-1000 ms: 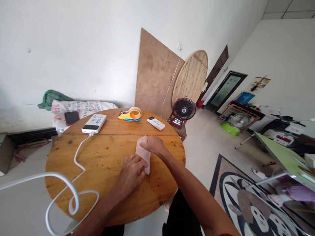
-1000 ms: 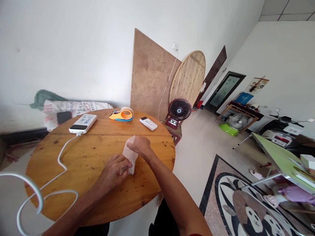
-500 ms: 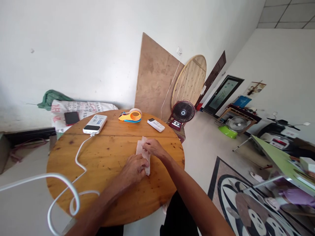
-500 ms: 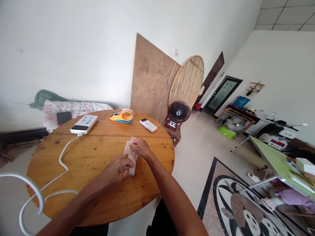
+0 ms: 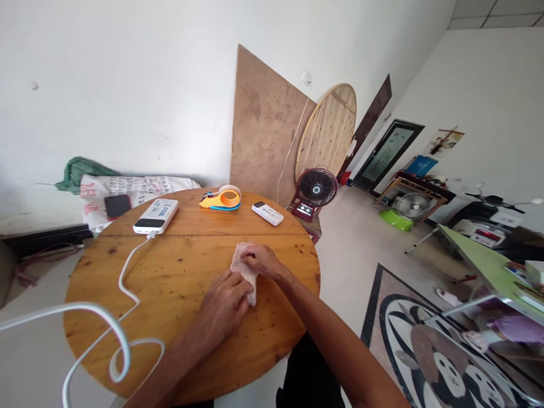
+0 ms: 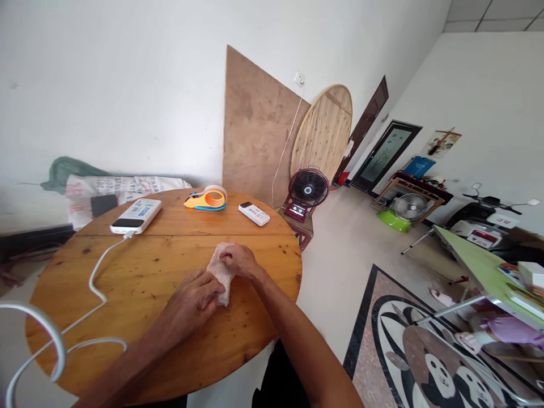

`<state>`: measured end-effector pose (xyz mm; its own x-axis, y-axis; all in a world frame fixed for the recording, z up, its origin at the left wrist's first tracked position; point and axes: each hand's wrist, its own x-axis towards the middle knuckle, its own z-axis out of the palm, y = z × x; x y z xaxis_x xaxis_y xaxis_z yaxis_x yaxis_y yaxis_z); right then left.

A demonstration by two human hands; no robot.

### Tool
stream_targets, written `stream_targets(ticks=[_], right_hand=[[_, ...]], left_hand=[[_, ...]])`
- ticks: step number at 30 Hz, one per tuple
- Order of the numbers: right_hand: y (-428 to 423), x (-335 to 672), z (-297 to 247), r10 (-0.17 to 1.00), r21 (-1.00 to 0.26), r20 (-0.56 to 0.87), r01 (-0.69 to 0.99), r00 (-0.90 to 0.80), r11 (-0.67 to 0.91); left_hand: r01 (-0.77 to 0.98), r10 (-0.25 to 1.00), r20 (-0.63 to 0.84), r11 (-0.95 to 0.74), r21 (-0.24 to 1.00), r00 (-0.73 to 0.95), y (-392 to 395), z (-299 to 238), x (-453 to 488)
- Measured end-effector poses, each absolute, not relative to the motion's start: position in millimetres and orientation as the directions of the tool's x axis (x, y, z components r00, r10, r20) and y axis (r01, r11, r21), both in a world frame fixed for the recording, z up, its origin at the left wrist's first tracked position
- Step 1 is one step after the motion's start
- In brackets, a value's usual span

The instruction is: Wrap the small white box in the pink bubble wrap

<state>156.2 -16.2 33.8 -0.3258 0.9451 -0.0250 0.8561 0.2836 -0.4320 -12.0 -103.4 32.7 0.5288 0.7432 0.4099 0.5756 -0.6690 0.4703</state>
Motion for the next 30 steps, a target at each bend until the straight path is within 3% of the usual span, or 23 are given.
stream_targets(ticks=[3,6,8,13,20,30], right_hand=[[-16,157,38,0.941,-0.226,0.051,0.914,-0.333,0.336],[-7,160,43,0.94,-0.11,0.083,0.935,-0.331,0.338],[4,161,48,0.939,-0.07,0.035,0.936,-0.342,0.344],[35,152,65,0.871,0.032,-0.24,0.893,-0.429,0.449],[53,136,86,0.793,0.084,-0.48,0.88,-0.376,0.468],[47,134,85,0.793,0.033,-0.382,0.851,-0.474,0.524]], left_hand=[[0.585,0.754,0.396,-0.657,0.475,0.524,-106,32,-12],[0.591,0.759,0.398,-0.651,0.476,0.515,-109,32,-12],[0.596,0.76,0.405,-0.649,0.472,0.507,-111,32,-11],[0.608,0.765,0.406,-0.644,0.465,0.5,-113,32,-10],[0.604,0.765,0.419,-0.644,0.47,0.49,-113,28,-11],[0.664,0.762,0.373,-0.646,0.377,0.529,-114,37,-8]])
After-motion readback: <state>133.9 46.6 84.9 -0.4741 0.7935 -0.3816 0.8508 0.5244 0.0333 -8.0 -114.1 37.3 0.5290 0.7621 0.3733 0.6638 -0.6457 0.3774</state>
